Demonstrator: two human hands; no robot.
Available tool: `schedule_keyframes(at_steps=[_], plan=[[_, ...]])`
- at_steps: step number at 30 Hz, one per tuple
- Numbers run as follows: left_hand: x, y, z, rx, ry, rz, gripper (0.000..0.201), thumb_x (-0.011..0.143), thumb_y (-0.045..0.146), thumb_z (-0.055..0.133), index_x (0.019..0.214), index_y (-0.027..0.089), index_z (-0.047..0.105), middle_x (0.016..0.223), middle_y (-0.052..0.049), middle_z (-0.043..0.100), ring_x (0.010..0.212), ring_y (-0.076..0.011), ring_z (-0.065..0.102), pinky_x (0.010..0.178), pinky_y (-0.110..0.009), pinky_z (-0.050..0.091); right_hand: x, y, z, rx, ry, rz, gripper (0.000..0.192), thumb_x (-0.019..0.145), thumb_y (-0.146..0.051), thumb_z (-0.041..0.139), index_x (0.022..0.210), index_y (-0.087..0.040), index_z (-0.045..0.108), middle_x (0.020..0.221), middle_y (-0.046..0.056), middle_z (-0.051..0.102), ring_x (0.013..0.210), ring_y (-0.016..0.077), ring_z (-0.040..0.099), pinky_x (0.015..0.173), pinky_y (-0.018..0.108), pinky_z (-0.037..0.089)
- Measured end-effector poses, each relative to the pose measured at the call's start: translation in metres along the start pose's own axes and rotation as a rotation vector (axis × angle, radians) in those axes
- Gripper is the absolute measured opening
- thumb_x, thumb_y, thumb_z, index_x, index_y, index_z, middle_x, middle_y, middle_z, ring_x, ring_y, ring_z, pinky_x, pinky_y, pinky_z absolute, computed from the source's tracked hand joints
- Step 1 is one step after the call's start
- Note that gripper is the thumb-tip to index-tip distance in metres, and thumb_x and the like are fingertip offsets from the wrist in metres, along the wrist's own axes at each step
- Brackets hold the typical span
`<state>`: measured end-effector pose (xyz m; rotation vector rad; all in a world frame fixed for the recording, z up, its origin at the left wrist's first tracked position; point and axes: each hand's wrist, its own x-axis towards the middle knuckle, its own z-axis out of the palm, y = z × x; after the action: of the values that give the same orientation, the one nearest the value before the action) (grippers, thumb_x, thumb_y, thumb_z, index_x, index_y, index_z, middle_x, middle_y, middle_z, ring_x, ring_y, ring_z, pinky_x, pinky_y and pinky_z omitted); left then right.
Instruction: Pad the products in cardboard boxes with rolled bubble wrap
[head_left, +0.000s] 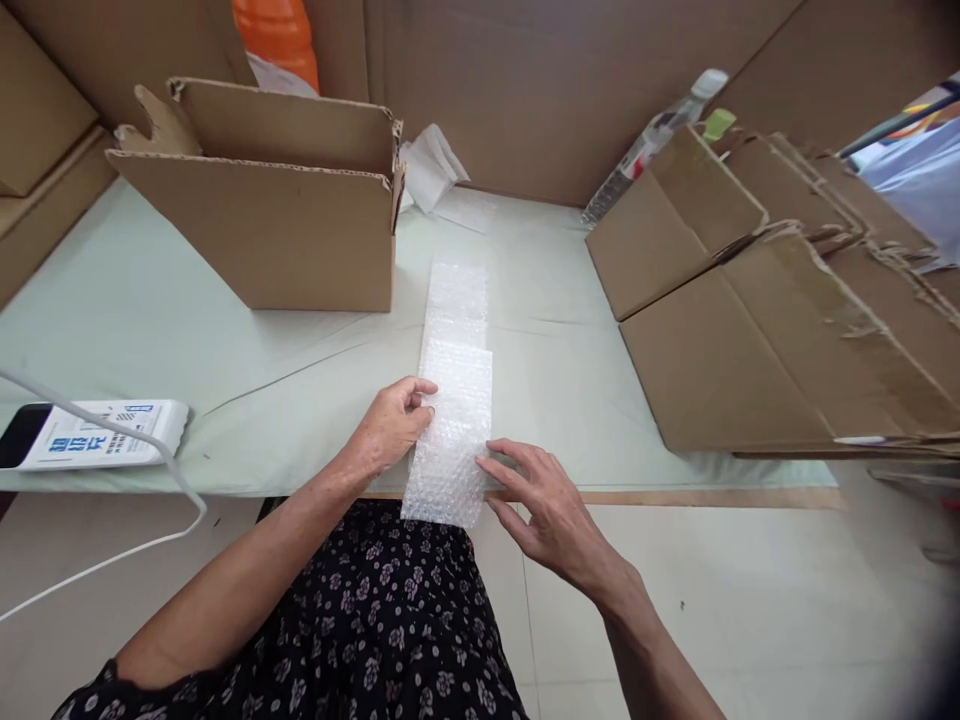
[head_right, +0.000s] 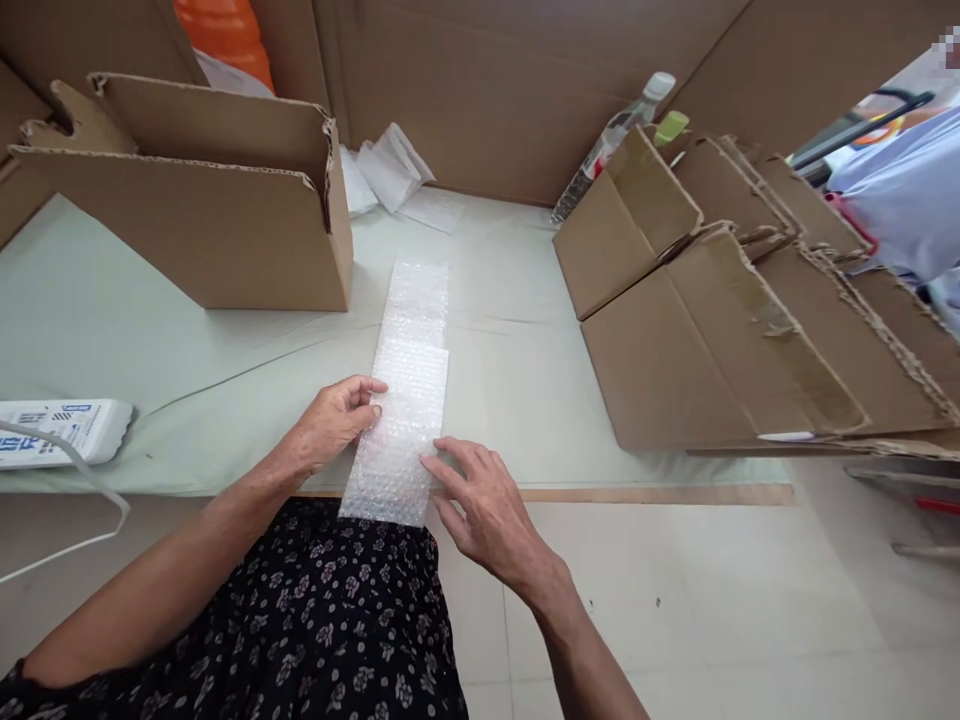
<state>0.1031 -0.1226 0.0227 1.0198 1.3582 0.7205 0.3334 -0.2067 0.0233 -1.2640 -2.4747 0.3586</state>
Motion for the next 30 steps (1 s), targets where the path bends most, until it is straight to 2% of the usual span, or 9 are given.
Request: schedule_keyframes(at_steps=[3, 6, 9, 11, 15, 19, 24, 27, 30], plan=[[-0.013, -0.004, 0.001, 0.012, 0.007, -0.007, 0.048, 0.081, 0.015, 0.056, 0.129, 0.014, 0.057, 0.100, -0.004, 0.058, 0.065, -0.0089, 0.054, 0.054, -0.021, 0.044, 0.004, 0.003, 0.006, -0.025, -0.007, -0.043, 0.034, 0.095, -0.011, 0.053, 0.126, -0.023, 0.061, 0.132, 0.013, 0.063, 0.118, 0.0275, 0.060, 0.091, 0.046, 0.056], [-0.032, -0.010, -0.007, 0.165, 0.009, 0.078, 0.044, 0.087, 0.020, 0.052, 0.131, 0.016, 0.057, 0.113, -0.008, 0.058, 0.069, -0.0109, 0.059, 0.058, -0.025, 0.051, 0.008, 0.006, 0.011, -0.052, -0.001, -0.089, 0.028, 0.096, -0.011, 0.053, 0.120, -0.020, 0.064, 0.130, 0.014, 0.065, 0.113, 0.0268, 0.061, 0.088, 0.043, 0.055], [-0.050, -0.020, -0.022, 0.478, 0.057, 0.342, 0.038, 0.091, 0.014, 0.044, 0.123, 0.018, 0.064, 0.117, -0.010, 0.061, 0.083, -0.0162, 0.064, 0.071, -0.032, 0.057, 0.011, 0.009, 0.017, -0.074, 0.075, -0.121, 0.025, 0.096, -0.008, 0.052, 0.113, -0.019, 0.068, 0.124, 0.013, 0.068, 0.108, 0.0253, 0.062, 0.085, 0.040, 0.054], [-0.058, -0.028, -0.033, 0.688, 0.061, 0.561, 0.046, 0.087, 0.005, 0.043, 0.125, 0.021, 0.064, 0.129, -0.012, 0.060, 0.108, -0.0229, 0.064, 0.088, -0.040, 0.058, 0.013, 0.011, 0.020, -0.061, 0.116, -0.127, 0.026, 0.096, -0.006, 0.051, 0.109, -0.019, 0.069, 0.120, 0.012, 0.071, 0.105, 0.0242, 0.063, 0.083, 0.039, 0.052], [-0.061, -0.037, -0.043, 0.895, -0.150, 0.821, 0.074, 0.079, -0.004, 0.046, 0.147, 0.023, 0.045, 0.160, -0.013, 0.038, 0.151, -0.0308, 0.032, 0.118, -0.055, 0.040, 0.021, 0.015, 0.016, 0.093, 0.075, -0.045, 0.025, 0.099, -0.010, 0.047, 0.107, -0.020, 0.069, 0.109, 0.009, 0.074, 0.094, 0.0215, 0.066, 0.081, 0.037, 0.051], [-0.049, -0.037, -0.034, 0.804, -0.198, 0.756, 0.077, 0.085, 0.008, 0.054, 0.156, 0.022, 0.030, 0.152, -0.015, 0.050, 0.143, -0.0294, 0.044, 0.116, -0.054, 0.043, 0.032, 0.021, 0.007, 0.251, -0.027, 0.083, 0.032, 0.096, -0.009, 0.041, 0.107, -0.021, 0.069, 0.098, 0.008, 0.076, 0.089, 0.0210, 0.066, 0.083, 0.038, 0.052], [-0.035, -0.028, -0.018, 0.528, -0.074, 0.551, 0.048, 0.090, 0.025, 0.058, 0.138, 0.019, 0.054, 0.122, -0.011, 0.069, 0.108, -0.0240, 0.065, 0.097, -0.042, 0.054, 0.044, 0.024, -0.002, 0.442, -0.118, 0.250, 0.027, 0.098, -0.023, 0.044, 0.100, -0.021, 0.071, 0.092, 0.006, 0.075, 0.082, 0.0203, 0.065, 0.077, 0.033, 0.053], [-0.030, -0.020, -0.014, 0.396, -0.031, 0.375, 0.023, 0.090, 0.029, 0.057, 0.107, 0.017, 0.065, 0.095, -0.005, 0.073, 0.085, -0.0188, 0.066, 0.077, -0.032, 0.053, 0.041, 0.023, -0.005, 0.523, 0.091, 0.398, 0.024, 0.099, -0.032, 0.051, 0.111, -0.020, 0.068, 0.097, 0.005, 0.074, 0.084, 0.0194, 0.067, 0.075, 0.031, 0.055], [-0.028, -0.014, -0.015, 0.298, 0.009, 0.289, 0.012, 0.087, 0.029, 0.058, 0.091, 0.018, 0.063, 0.084, -0.002, 0.072, 0.074, -0.0154, 0.064, 0.068, -0.027, 0.049, 0.032, 0.017, -0.004, 0.406, 0.354, 0.408, 0.020, 0.097, -0.030, 0.056, 0.113, -0.021, 0.066, 0.099, 0.006, 0.074, 0.081, 0.0187, 0.067, 0.074, 0.033, 0.056]])
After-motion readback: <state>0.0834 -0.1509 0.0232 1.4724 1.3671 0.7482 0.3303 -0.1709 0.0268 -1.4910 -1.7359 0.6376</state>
